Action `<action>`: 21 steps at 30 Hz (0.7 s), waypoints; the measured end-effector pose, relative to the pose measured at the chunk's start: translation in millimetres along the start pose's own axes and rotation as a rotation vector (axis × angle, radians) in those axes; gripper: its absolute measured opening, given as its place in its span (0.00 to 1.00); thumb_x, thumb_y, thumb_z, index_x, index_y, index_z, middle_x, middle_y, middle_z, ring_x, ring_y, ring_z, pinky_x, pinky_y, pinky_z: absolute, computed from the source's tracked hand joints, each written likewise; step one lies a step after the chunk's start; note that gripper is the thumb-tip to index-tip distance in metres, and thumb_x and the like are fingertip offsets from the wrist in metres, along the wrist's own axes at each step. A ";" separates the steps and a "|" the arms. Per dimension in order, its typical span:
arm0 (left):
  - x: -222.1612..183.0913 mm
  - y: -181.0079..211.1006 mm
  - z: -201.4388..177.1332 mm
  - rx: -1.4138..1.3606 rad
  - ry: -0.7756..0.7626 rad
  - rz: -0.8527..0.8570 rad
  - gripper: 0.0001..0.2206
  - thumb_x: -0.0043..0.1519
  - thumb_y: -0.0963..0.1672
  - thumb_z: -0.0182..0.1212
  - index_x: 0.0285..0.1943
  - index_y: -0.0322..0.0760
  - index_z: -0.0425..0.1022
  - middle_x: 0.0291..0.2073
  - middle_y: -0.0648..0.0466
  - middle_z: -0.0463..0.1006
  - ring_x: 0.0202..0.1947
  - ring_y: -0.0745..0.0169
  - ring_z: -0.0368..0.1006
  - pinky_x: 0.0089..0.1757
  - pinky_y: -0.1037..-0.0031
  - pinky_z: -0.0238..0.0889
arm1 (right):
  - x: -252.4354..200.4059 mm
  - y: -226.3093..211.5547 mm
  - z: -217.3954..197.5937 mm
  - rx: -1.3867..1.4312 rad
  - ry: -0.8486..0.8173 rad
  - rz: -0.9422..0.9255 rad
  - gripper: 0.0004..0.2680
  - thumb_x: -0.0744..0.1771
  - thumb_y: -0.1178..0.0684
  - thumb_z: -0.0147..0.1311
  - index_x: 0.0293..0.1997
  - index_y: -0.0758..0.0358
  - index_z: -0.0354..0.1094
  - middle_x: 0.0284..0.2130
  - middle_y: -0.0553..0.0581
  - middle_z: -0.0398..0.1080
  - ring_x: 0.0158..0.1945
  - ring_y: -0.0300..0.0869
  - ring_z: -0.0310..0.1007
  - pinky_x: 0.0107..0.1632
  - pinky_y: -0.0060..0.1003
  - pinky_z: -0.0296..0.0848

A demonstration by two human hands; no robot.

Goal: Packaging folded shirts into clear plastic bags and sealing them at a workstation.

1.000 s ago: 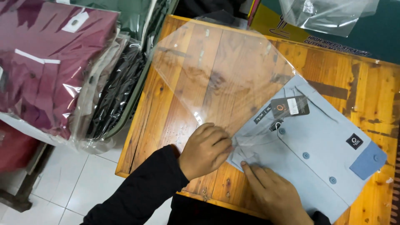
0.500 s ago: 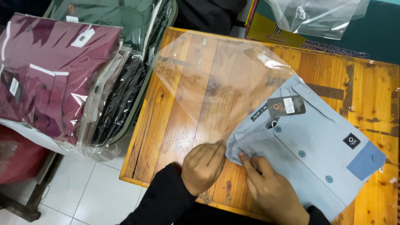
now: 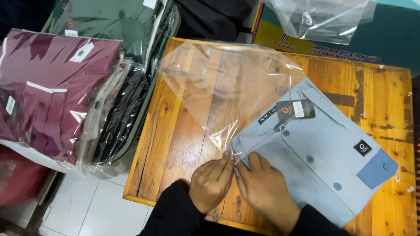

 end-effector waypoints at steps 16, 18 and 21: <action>7.2 -2.4 0.1 0.222 0.008 -0.018 0.08 0.65 0.36 0.58 0.32 0.30 0.78 0.23 0.51 0.75 0.25 0.58 0.72 0.32 0.72 0.68 | 1.3 -4.3 9.0 -0.090 -0.012 0.035 0.16 0.68 0.41 0.44 0.62 0.44 0.69 0.31 0.54 0.63 0.27 0.48 0.64 0.23 0.42 0.66; 7.1 -4.2 3.3 0.206 -0.006 -0.011 0.07 0.64 0.35 0.58 0.32 0.29 0.77 0.23 0.50 0.73 0.26 0.58 0.70 0.33 0.71 0.67 | 5.1 -6.1 12.7 -0.160 -0.052 0.048 0.19 0.68 0.41 0.41 0.67 0.45 0.65 0.31 0.56 0.63 0.30 0.50 0.63 0.28 0.43 0.63; 2.3 -10.9 4.7 0.108 0.000 -0.049 0.04 0.62 0.36 0.58 0.36 0.28 0.78 0.24 0.50 0.74 0.26 0.56 0.71 0.33 0.69 0.65 | 10.5 1.0 18.4 -0.229 -0.157 0.098 0.23 0.68 0.36 0.39 0.74 0.35 0.55 0.32 0.54 0.61 0.27 0.47 0.65 0.21 0.38 0.66</action>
Point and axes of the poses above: each hand's wrist, its own x-axis towards the middle knuckle, its own z-axis out of the palm, y = z × x, the point moved 9 cm from there along x, towards the middle knuckle
